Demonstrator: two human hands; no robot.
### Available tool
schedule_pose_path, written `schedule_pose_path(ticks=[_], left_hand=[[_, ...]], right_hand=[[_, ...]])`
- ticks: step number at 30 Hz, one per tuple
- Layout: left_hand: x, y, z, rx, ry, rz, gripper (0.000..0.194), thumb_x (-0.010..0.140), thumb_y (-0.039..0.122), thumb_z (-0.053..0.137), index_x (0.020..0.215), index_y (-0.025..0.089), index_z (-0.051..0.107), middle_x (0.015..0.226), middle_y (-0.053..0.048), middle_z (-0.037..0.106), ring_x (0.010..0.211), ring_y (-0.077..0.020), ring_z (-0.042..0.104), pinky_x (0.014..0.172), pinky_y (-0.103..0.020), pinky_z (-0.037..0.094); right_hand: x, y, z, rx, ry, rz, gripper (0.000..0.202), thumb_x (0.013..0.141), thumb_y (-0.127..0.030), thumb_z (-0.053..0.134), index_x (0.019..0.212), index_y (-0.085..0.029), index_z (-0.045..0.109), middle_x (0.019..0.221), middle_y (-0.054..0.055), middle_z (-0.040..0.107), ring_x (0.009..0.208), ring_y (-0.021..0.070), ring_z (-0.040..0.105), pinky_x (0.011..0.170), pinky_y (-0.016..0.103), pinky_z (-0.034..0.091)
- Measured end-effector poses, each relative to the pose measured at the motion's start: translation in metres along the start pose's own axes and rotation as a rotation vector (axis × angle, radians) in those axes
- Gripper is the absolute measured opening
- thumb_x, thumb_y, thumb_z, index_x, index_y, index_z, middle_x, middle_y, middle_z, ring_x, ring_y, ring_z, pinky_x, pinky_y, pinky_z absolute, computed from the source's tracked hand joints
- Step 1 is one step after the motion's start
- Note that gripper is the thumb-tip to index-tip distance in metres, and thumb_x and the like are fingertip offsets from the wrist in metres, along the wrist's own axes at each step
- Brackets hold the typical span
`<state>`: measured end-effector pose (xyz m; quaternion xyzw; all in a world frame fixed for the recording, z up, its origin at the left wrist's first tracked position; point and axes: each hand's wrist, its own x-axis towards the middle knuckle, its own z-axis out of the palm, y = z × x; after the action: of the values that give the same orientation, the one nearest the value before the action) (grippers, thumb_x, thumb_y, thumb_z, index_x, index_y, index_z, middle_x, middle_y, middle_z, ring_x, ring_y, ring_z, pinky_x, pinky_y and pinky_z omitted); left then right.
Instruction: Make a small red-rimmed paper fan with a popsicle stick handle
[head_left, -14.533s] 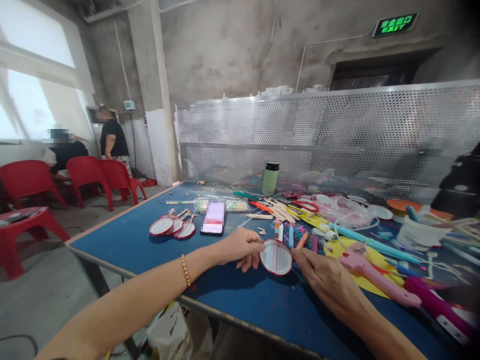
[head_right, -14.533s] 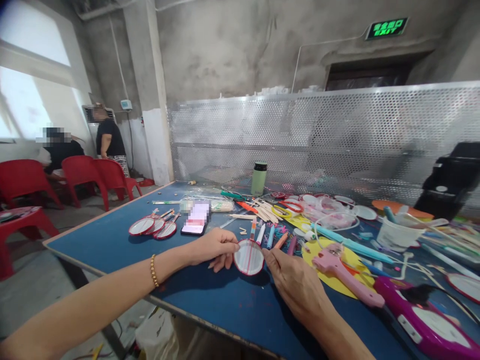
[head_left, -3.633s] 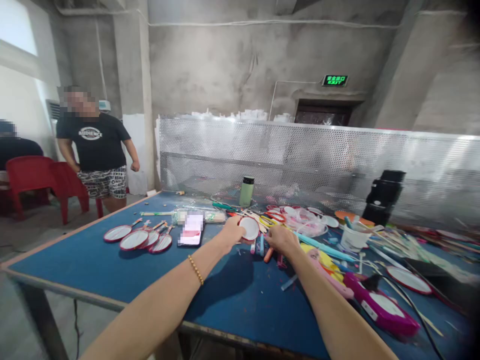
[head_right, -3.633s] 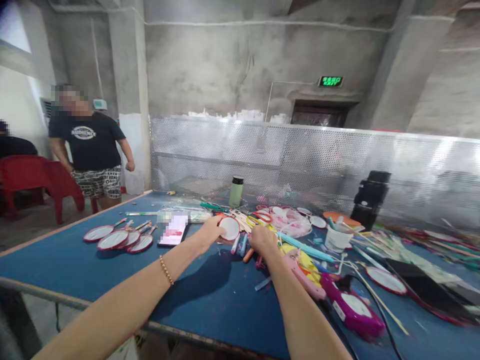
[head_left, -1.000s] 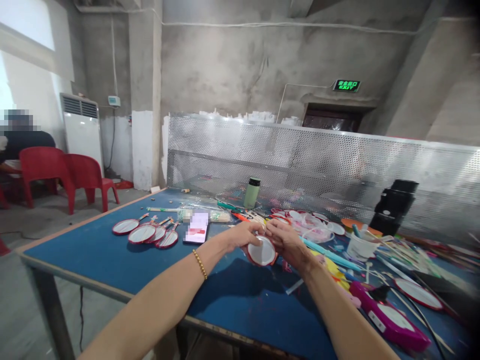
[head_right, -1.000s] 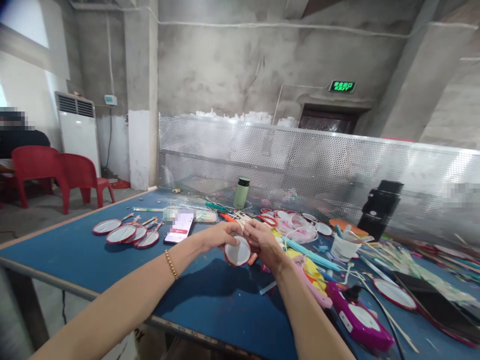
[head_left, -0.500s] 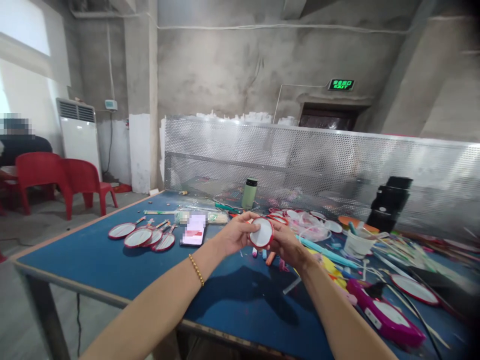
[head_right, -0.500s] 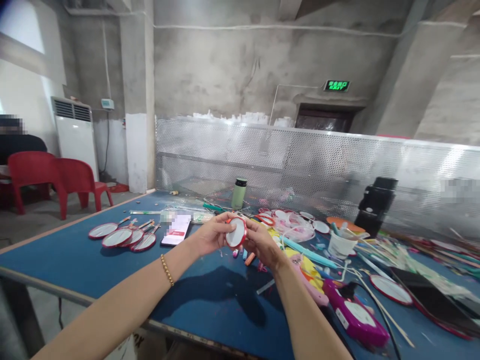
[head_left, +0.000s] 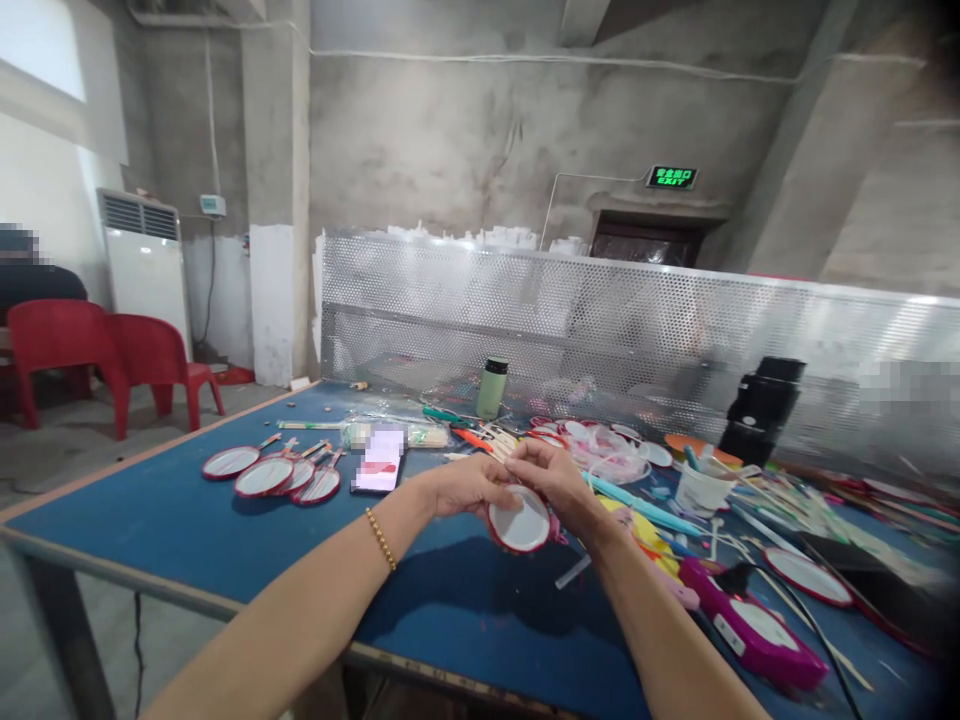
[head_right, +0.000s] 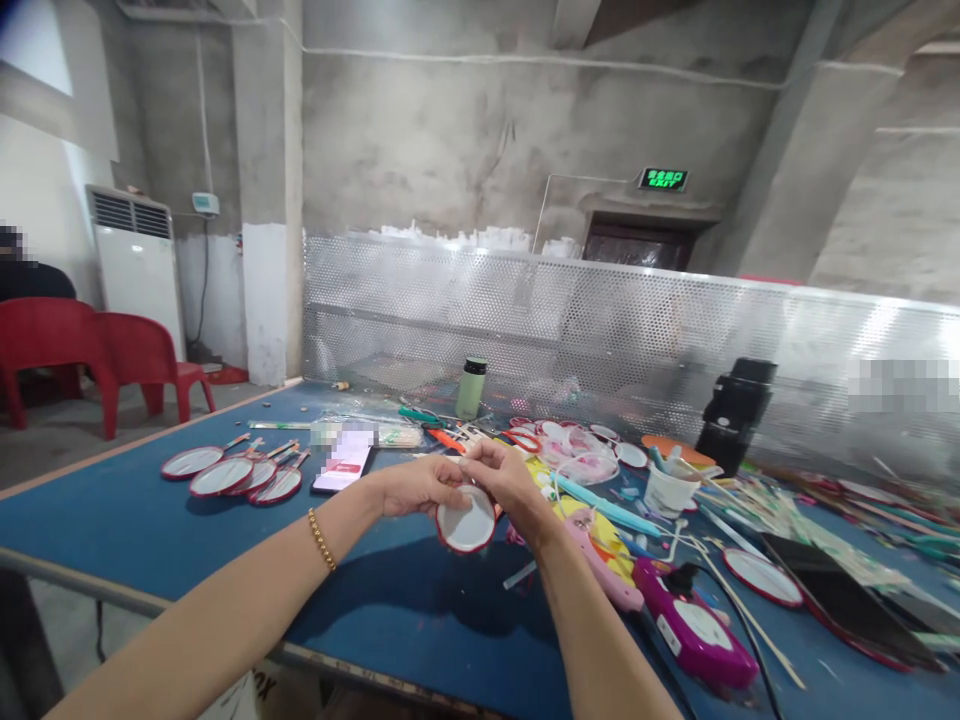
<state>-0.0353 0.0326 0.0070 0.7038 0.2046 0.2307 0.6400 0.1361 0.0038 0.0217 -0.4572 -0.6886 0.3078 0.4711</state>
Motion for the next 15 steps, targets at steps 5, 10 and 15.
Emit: schedule_pose_path(ticks=[5,10,15], left_hand=[[0.005,0.000,-0.001,-0.016,0.152,-0.003,0.022,0.060,0.023,0.075,0.073,0.011,0.062,0.063,0.000,0.058,0.051,-0.0106,0.055,0.049,-0.023,0.043],[0.008,0.005,-0.003,-0.190,0.273,-0.004,0.012,0.063,0.015,0.069,0.071,0.011,0.060,0.059,-0.002,0.060,0.050,-0.0137,0.057,0.050,-0.027,0.051],[0.010,0.011,-0.004,-0.286,0.396,0.038,0.007,0.066,0.011,0.064,0.072,0.010,0.060,0.060,-0.004,0.061,0.051,-0.0150,0.058,0.052,-0.032,0.054]], right_hand=[[0.005,-0.001,-0.001,-0.129,0.095,-0.103,0.021,0.065,-0.035,0.070,0.065,-0.019,0.057,0.058,-0.003,0.054,0.054,0.0097,0.047,0.050,0.021,0.035],[0.001,0.002,0.002,-0.179,0.148,-0.150,0.019,0.069,-0.035,0.068,0.067,-0.020,0.057,0.056,-0.004,0.049,0.049,0.0092,0.044,0.040,0.019,0.035],[-0.005,0.003,0.005,-0.146,0.154,-0.107,0.024,0.077,-0.045,0.064,0.078,-0.021,0.059,0.059,-0.005,0.044,0.038,0.0110,0.045,0.025,0.022,0.037]])
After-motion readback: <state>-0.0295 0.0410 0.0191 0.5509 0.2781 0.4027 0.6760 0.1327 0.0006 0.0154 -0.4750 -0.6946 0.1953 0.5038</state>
